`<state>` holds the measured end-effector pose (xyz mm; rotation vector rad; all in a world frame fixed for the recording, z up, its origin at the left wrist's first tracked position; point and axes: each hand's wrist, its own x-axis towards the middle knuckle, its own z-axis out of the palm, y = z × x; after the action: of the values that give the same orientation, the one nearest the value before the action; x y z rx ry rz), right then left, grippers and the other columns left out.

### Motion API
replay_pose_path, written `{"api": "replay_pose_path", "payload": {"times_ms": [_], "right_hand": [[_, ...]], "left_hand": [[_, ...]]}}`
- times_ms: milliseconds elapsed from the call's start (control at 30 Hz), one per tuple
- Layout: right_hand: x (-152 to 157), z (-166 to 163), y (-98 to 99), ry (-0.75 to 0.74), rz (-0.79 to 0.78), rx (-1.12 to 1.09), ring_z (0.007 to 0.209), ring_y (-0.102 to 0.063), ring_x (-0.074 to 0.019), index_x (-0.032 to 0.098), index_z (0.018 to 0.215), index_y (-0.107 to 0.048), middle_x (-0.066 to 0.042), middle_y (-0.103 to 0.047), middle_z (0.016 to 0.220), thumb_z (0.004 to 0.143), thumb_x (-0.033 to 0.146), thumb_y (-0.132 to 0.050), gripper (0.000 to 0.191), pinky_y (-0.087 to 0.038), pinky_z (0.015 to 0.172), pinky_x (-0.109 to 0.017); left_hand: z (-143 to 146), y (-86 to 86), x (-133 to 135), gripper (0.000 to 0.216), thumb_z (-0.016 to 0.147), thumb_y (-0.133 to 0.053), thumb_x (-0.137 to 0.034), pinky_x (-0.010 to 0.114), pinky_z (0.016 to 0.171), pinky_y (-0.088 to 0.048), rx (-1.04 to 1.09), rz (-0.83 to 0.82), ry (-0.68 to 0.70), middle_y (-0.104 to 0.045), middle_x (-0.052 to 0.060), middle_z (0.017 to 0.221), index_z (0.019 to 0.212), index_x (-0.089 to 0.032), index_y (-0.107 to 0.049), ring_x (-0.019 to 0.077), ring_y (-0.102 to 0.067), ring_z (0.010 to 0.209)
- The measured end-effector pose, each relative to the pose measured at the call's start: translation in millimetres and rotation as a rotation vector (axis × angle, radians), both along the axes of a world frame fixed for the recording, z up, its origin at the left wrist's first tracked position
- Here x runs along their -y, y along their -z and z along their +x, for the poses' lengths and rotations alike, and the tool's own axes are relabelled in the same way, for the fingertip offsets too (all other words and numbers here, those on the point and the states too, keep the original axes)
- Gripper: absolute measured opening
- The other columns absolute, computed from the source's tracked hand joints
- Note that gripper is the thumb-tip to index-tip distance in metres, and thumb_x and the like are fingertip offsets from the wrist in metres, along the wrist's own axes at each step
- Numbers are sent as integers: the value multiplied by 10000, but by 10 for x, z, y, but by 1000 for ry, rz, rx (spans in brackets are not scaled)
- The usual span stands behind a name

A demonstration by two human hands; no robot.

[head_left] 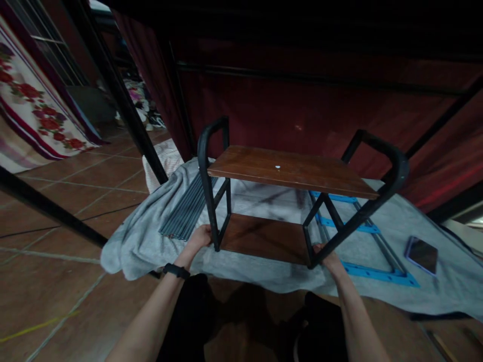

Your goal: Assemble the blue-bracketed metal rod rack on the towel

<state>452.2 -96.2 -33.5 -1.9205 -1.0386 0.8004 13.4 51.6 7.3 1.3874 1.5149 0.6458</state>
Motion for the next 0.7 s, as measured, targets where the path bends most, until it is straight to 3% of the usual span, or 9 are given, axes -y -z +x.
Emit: {"api": "replay_pose_path", "payload": {"times_ms": [133,267,700], "right_hand": [[184,-108,74,126,-70,-244,455,-529,-155,232,588,-576,0,-561,478,688,372,-654,189,-460,464,-278],[310,-204,183,229,78,-438,493,-540,-118,212,719,-621,8,-614,585,702,416,-707,222,-496,507,-242],[315,-275,429,278,87,-420,442,-456,-97,240,653,-482,46,-499,501,696,420,-631,237,-386,445,-219]], "left_hand": [[-6,-31,212,123,596,-528,-73,228,441,-354,-14,-90,19,-555,8,445,551,-180,-569,133,-486,400],[-15,38,301,125,625,-515,-68,197,439,-334,54,-121,-39,-530,-29,439,581,-185,-529,97,-449,384],[-107,185,318,150,646,-650,-156,182,444,-344,155,-140,-97,-560,-39,477,602,-193,-512,92,-497,422]]}}
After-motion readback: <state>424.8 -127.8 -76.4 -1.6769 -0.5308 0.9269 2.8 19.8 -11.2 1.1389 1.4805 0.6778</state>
